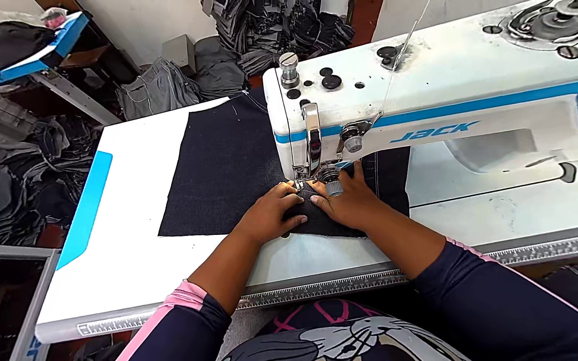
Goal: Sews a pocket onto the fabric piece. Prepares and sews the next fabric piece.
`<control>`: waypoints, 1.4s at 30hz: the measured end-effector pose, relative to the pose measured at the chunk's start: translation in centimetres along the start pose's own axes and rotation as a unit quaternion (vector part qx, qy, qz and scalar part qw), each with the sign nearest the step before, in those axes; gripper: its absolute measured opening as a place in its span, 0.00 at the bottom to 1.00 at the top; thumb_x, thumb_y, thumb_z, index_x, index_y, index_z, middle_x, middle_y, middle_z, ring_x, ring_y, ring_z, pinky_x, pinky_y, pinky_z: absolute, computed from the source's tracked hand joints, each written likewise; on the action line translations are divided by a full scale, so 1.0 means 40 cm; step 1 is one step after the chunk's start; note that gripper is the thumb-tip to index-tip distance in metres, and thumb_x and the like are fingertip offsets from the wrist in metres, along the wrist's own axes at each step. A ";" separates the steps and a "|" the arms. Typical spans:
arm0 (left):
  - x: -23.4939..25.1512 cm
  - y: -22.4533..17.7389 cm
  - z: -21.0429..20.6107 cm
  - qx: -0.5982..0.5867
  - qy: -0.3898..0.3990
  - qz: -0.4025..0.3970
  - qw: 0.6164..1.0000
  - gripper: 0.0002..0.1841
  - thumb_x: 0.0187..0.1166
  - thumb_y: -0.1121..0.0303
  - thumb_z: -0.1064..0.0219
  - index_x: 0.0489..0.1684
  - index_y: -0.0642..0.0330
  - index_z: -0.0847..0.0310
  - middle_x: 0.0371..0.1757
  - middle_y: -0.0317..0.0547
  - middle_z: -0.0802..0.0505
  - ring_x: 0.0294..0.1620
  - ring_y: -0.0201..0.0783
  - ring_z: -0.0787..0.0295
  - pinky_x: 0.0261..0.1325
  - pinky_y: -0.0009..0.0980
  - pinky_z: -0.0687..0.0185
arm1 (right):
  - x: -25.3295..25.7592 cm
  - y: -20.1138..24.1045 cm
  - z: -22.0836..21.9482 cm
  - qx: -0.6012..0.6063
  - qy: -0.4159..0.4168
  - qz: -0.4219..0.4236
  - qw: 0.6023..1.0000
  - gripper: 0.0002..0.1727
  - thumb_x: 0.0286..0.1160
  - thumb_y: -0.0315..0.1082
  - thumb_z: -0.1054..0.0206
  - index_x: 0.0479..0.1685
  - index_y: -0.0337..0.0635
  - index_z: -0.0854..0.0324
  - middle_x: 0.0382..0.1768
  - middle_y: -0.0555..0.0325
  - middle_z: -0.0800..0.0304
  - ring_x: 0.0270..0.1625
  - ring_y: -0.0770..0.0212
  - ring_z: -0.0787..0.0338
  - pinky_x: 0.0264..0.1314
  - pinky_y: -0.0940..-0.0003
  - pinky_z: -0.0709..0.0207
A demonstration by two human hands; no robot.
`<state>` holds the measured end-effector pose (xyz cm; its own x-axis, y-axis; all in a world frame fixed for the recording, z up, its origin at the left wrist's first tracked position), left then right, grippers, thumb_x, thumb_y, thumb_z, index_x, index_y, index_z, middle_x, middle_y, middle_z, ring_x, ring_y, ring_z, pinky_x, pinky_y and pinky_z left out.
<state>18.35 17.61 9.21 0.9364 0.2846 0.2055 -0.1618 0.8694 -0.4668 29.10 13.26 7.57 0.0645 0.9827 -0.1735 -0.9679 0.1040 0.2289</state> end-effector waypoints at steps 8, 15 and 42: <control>-0.006 0.005 -0.005 0.005 0.007 0.020 1.000 0.21 0.80 0.57 0.29 0.60 0.65 0.11 0.72 0.60 0.14 0.82 0.56 0.25 0.84 0.50 0.31 | 0.009 -0.005 0.001 -0.006 0.030 -0.012 0.999 0.31 0.93 0.56 0.56 0.85 0.52 0.27 0.88 0.54 0.32 0.94 0.38 0.50 0.86 0.19 0.77; -0.063 -0.115 -0.010 0.049 -0.049 0.074 0.995 0.21 0.82 0.56 0.33 0.60 0.64 0.10 0.67 0.54 0.08 0.80 0.53 0.20 0.86 0.52 0.33 | 0.054 -0.238 0.161 0.014 -0.213 -0.120 0.969 0.29 0.84 0.52 0.39 0.70 0.37 0.18 0.71 0.29 0.18 0.80 0.29 0.25 0.77 0.22 0.38; -0.093 -0.070 -0.007 -0.069 -0.074 -0.002 0.995 0.07 0.76 0.70 0.28 0.37 0.62 0.05 0.54 0.49 0.04 0.68 0.45 0.10 0.73 0.37 0.18 | -0.152 0.053 -0.038 0.007 -0.138 0.118 0.983 0.29 0.90 0.51 0.59 0.83 0.58 0.24 0.85 0.65 0.27 0.92 0.44 0.40 0.83 0.17 0.58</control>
<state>15.43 13.99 9.52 0.8795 0.3461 0.3266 -0.1041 0.8096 -0.5777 26.30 7.27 7.65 -0.0959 0.9837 0.1520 -0.9608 -0.1314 0.2441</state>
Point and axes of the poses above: each hand's wrist, its own x-axis towards the middle knuckle, its own z-axis out of the back of the hand, y = z × x, the point moved 10 cm from there along x, towards the middle knuckle
